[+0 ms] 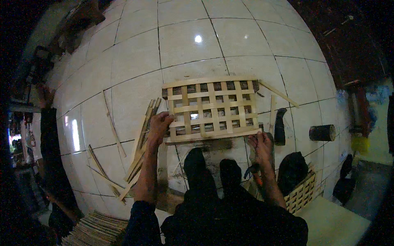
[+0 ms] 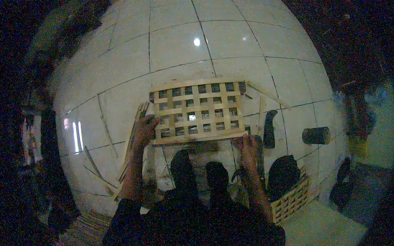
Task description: The person sits on the floor and assembles a wooden lattice by inserting thin wooden strips into a grid frame. They use a hammer to tap the strips into place and adjust the lattice orientation as needed.
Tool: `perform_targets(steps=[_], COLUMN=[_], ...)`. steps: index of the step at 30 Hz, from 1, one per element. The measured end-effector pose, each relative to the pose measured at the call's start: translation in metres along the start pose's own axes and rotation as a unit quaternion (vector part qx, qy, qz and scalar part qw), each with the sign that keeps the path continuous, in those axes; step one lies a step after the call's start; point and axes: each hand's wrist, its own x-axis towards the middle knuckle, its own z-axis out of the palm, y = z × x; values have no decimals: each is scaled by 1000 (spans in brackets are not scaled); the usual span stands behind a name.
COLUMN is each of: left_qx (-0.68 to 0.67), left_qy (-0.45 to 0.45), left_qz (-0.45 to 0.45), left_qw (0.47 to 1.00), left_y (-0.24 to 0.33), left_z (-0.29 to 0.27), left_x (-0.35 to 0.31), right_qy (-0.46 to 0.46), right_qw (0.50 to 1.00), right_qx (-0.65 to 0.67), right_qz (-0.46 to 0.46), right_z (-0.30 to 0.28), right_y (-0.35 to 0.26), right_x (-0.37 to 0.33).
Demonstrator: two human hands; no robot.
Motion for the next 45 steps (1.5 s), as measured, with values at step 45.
perform_targets(steps=[45], left_qx=[-19], left_qy=[5], left_qz=[0], left_qw=[1000], left_y=[-13], left_z=[1], left_x=[4], right_qy=[-17], right_qw=[904], right_qx=[-396], right_qz=[-162], right_z=[3], right_y=[-59], right_x=[50])
